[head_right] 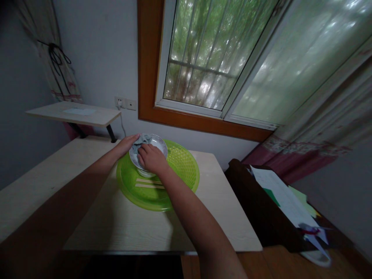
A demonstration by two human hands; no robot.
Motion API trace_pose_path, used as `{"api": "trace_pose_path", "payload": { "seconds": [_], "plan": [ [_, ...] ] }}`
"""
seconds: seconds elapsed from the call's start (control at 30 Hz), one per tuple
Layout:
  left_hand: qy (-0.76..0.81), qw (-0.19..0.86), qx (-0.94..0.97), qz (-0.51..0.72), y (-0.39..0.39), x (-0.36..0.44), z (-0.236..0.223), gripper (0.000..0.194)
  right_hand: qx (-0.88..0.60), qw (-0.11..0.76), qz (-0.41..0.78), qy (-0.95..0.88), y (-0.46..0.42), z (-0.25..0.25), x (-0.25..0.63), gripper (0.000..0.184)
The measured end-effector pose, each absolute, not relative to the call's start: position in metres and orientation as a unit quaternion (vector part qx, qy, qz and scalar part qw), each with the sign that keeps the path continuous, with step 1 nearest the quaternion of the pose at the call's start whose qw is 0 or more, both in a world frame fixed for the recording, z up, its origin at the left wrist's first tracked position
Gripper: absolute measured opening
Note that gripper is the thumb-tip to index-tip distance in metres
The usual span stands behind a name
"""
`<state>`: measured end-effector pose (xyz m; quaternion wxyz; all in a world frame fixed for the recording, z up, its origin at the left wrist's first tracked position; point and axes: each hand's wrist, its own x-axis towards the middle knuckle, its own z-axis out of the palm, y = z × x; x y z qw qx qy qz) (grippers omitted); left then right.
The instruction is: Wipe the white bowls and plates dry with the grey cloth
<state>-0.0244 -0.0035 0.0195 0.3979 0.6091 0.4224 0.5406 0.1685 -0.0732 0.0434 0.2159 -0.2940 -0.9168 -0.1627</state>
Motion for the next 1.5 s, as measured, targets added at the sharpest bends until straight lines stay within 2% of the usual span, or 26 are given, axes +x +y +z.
{"api": "trace_pose_path", "payload": {
  "seconds": [0.23,0.43,0.53,0.7,0.83,1.1,1.5],
  "plan": [
    [0.412,0.404,0.617,0.536,-0.002,-0.024,0.022,0.072,-0.324,0.258,-0.183,-0.892,-0.077,0.049,0.173,0.029],
    [0.430,0.400,0.612,0.530,-0.008,-0.023,0.024,0.075,-0.293,0.195,-0.149,-0.924,-0.072,0.042,0.175,0.021],
    [0.435,0.405,0.605,0.530,-0.014,-0.022,0.027,0.076,-0.271,0.204,-0.122,-0.933,-0.069,0.037,0.176,0.028],
    [0.407,0.482,0.572,0.524,-0.010,-0.020,0.025,0.088,-0.210,0.216,-0.102,-0.948,-0.069,0.033,0.174,0.039],
    [0.396,0.506,0.560,0.523,-0.003,-0.020,0.019,0.090,-0.229,0.213,-0.122,-0.942,-0.068,0.032,0.170,0.047],
    [0.460,0.416,0.596,0.510,-0.009,-0.024,0.020,0.081,-0.336,0.211,-0.179,-0.900,-0.068,0.032,0.171,0.049],
    [0.443,0.373,0.620,0.530,0.009,-0.027,0.013,0.067,-0.290,0.218,-0.159,-0.918,-0.068,0.038,0.169,0.046]
  ]
}}
